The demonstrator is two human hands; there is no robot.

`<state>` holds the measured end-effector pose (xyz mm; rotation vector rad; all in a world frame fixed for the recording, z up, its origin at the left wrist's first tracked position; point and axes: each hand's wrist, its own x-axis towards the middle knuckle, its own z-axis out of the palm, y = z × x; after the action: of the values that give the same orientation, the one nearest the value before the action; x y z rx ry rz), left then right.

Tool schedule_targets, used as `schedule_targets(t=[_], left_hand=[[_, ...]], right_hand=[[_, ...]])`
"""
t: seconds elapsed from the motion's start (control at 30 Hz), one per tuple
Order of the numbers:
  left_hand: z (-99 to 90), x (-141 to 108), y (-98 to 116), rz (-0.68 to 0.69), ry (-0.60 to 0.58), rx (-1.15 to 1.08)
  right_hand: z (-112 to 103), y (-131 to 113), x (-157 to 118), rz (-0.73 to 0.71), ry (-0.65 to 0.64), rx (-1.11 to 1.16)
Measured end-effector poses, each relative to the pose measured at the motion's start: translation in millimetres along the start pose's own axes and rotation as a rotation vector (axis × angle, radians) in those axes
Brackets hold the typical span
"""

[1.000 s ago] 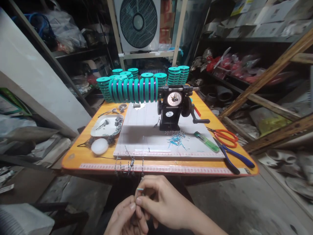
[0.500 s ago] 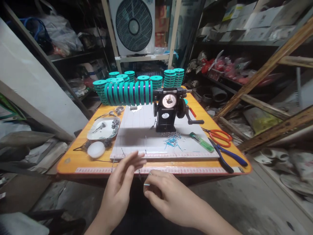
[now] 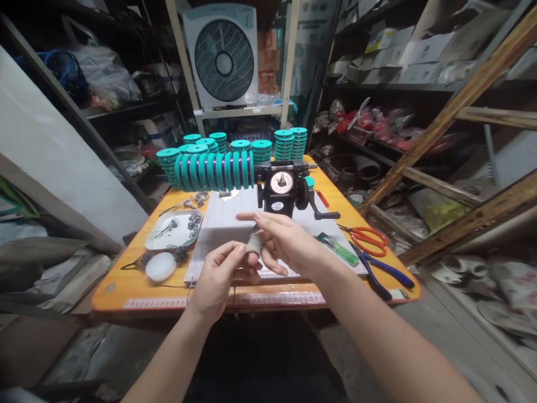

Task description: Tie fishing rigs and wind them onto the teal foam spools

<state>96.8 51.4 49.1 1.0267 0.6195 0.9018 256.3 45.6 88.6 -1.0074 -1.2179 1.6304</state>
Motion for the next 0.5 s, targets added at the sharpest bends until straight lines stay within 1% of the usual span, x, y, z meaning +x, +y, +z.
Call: schedule_targets(t=[0.03, 0.07, 0.1, 0.2, 0.3, 0.33, 0.43, 0.5], left_hand=[[0.3, 0, 0, 0.001, 0.009, 0.001], [0.5, 0, 0, 0.000, 0.016, -0.002], [0.3, -1, 0, -0.002, 0.023, -0.009], [-2.1, -11, -4, -0.030, 0.023, -0.033], [-6.2, -29, -16, -0.091, -0.001, -0.038], [-7.7, -36, -21, -0.114, 0.004, -0.037], [-12.3, -52, -36, -0.190, 0.069, -0.044], [-15.0, -59, -43, -0.228, 0.080, -0.053]], right_hand=[[1, -2, 10, 0.034, -0.067, 0.119], [3, -3, 18, 0.065, -0.097, 0.205], [5, -4, 25, 0.084, -0.099, 0.255], [9, -3, 36, 0.079, -0.010, 0.325], [7, -4, 37, 0.045, 0.065, 0.382], [6, -4, 37, 0.043, 0.077, 0.395], [4, -4, 36, 0.060, 0.080, 0.414], [4, -3, 37, 0.065, 0.079, 0.420]])
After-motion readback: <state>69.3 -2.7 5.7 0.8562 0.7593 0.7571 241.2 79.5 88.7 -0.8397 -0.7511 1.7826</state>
